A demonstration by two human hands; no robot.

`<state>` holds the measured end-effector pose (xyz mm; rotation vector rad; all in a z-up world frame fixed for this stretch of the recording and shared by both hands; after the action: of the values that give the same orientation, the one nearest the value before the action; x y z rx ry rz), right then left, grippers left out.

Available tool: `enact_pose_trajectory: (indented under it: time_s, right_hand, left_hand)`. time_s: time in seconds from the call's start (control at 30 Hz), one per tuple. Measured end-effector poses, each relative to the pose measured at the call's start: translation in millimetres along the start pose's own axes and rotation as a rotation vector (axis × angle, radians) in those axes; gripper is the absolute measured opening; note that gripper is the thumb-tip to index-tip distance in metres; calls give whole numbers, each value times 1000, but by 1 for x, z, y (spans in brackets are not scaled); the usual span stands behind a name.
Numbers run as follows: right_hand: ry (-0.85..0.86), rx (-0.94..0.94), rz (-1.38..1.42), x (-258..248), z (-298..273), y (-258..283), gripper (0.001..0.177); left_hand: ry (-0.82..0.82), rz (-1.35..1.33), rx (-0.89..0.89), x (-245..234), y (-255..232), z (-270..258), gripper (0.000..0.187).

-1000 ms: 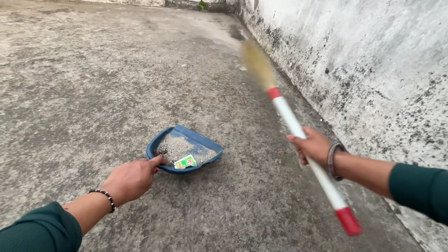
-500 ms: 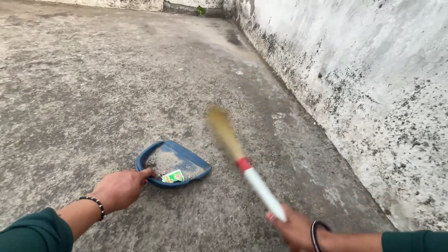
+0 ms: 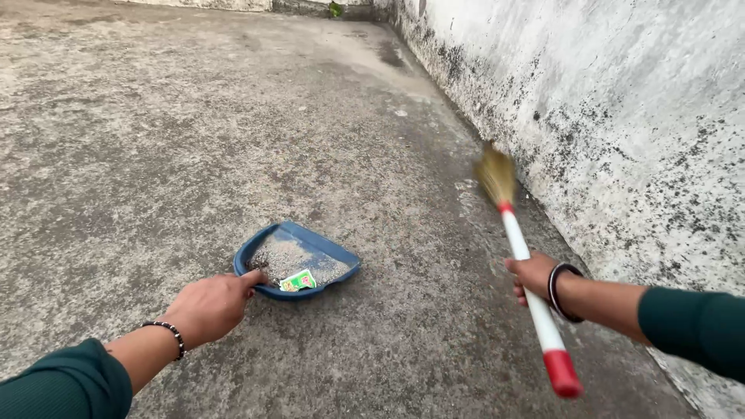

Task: Sweeping dust and debris into a dustpan on a concrete rooftop.

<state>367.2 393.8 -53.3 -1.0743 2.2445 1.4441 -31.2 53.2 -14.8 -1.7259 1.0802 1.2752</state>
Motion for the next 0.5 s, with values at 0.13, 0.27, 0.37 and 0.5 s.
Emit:
enact_pose_trajectory:
  time_s: [0.13, 0.27, 0.37, 0.5]
  right_hand:
    - [72, 91, -263, 24, -16, -35, 29]
    - [341, 12, -431, 72, -120, -39, 33]
    - [340, -189, -386, 70, -94, -56, 32]
    - [41, -778, -337, 41, -48, -79, 40]
  left_hand:
    - [75, -1, -58, 2, -2, -4, 48]
    - [-28, 19, 73, 21, 9, 10, 49]
    - [10, 18, 31, 16, 4, 6, 48]
    - [6, 1, -4, 1, 9, 3, 44]
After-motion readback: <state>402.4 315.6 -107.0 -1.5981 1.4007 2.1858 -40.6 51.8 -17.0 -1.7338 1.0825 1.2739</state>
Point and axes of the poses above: each hand's wrist, its own z-axis towards the middle knuckle, its own x-axis out of the palm, y = z × x, the point moved 6 cm from there along z, towards the middle knuckle, and after that the axes turned 7 degrees about x, right-handed, at the moved point
